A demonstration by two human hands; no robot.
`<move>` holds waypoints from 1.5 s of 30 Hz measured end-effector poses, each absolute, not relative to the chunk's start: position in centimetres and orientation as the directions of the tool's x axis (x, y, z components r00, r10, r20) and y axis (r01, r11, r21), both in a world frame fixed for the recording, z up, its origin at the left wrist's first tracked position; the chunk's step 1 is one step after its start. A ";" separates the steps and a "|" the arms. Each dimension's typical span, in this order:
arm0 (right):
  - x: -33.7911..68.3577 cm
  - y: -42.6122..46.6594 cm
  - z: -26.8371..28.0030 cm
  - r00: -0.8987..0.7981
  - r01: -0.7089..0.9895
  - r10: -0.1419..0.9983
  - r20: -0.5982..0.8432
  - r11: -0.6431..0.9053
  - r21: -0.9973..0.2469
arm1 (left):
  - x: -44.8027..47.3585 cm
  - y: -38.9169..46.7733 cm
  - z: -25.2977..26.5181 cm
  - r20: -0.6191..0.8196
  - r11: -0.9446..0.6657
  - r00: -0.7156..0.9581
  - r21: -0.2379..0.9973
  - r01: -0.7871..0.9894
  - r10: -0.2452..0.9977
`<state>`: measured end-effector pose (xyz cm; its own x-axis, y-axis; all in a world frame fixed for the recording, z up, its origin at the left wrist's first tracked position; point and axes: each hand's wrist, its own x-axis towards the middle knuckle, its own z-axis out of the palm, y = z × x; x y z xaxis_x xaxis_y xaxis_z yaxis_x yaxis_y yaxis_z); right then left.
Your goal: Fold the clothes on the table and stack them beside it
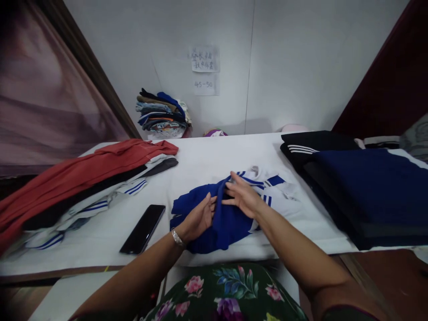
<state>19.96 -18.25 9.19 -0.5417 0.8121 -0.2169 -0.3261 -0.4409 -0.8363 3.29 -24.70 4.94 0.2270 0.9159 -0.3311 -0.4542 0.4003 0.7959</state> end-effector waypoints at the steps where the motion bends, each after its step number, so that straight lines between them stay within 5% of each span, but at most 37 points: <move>1: 19.0 -18.5 8.1 -0.548 -0.310 0.801 -0.243 -0.463 -0.830 | 3.5 -24.9 4.8 -0.365 0.440 0.245 0.730 -0.523 0.898; 6: 18.0 -19.4 4.5 -0.626 -0.233 0.756 -0.193 -0.417 -0.878 | 3.1 -25.5 4.7 -0.385 0.392 0.152 0.683 -0.616 0.910; 10: 20.5 -17.7 4.1 -0.518 -0.069 0.836 0.178 0.166 -0.984 | 3.1 -25.6 4.4 -0.362 0.364 0.106 0.784 -0.503 0.926; 13: 23.3 -13.8 4.2 -0.442 0.200 0.743 0.503 0.628 -0.752 | 3.5 -25.5 4.1 -0.371 0.403 0.158 0.820 -0.408 0.915; 15: 25.2 -10.6 4.3 -0.464 0.356 0.695 0.549 0.714 -0.603 | 3.8 -25.2 4.4 -0.377 0.407 0.154 0.841 -0.356 0.913; 22: 28.5 -4.0 5.1 -0.639 0.732 0.766 0.075 0.635 -0.245 | 2.0 -24.2 10.1 -0.266 0.333 0.233 0.886 -0.324 0.935; 27: 30.8 -2.8 6.0 -0.639 0.767 0.769 -0.025 0.634 -0.103 | -4.4 -22.4 12.1 -0.355 0.420 0.301 0.888 -0.189 0.885; 33: 32.0 -1.8 4.7 -0.570 0.792 0.821 -0.018 0.544 -0.275 | -8.9 -21.6 7.5 -0.470 0.475 -0.077 0.858 0.193 0.879; 45: 32.2 -0.2 3.3 -0.498 0.761 0.867 0.006 0.441 -0.476 | -8.2 -23.1 6.0 -0.252 0.242 -0.067 0.770 0.591 0.965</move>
